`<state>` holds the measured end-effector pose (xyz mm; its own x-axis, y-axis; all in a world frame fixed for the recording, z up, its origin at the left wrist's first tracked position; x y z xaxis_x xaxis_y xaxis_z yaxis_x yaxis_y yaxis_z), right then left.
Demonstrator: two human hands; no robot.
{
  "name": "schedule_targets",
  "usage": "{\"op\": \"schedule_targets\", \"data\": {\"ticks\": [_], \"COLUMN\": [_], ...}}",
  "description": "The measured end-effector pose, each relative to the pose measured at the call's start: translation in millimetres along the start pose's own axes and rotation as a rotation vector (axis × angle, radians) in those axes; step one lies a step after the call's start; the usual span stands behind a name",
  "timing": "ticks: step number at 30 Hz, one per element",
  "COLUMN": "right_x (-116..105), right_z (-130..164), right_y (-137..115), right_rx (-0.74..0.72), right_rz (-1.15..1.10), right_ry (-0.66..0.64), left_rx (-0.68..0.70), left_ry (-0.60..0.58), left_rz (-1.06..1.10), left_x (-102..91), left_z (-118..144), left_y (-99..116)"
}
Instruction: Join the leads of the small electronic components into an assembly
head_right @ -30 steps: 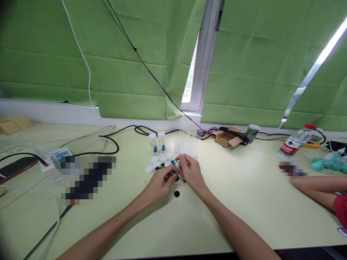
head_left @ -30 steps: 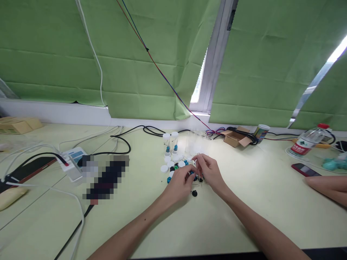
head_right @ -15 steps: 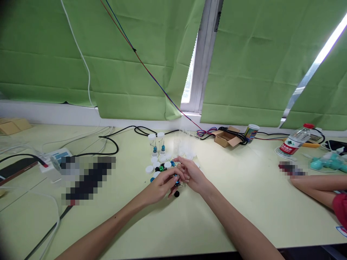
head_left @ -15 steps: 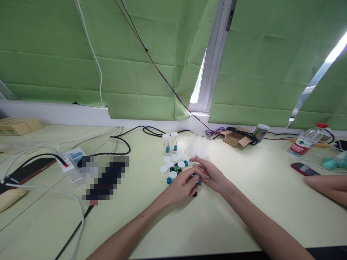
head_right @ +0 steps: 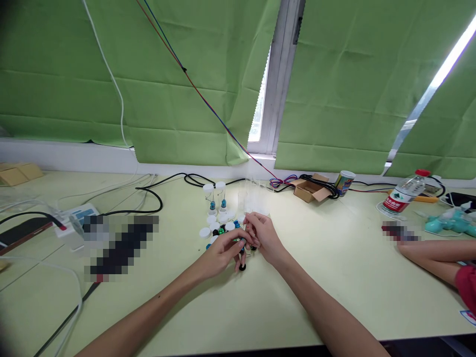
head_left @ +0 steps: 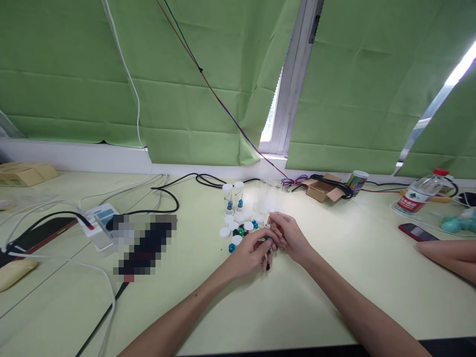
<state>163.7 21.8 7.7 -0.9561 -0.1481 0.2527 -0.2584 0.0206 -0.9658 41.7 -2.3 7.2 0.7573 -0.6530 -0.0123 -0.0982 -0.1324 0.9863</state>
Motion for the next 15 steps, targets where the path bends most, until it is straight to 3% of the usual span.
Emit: {"op": "schedule_targets", "data": {"ticks": [8, 15], "right_x": [-1.3, -4.3], "right_z": [6.7, 14.7], "right_y": [-10.6, -16.4], "right_rx": [-0.327, -0.439], "right_rz": [0.303, 0.402], "right_ry": [0.197, 0.351], "left_rx": [0.069, 0.133], "left_ry": [0.120, 0.268], "left_rz": [-0.123, -0.352], "left_x": [-10.1, -16.2], "left_z": [-2.7, 0.0], "left_y": [1.0, 2.4]}}
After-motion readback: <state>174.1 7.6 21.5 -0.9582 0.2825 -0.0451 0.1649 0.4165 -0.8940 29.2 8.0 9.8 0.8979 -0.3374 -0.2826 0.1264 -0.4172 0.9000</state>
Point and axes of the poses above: each hand's wrist, its own z-axis away from the middle knuckle, its own x-axis out of the palm, y = z × x, the point moved 4 cm from there along -z, towards the middle knuckle, and after that the axes turned 2 degrees about z, right-handed, at the moved point
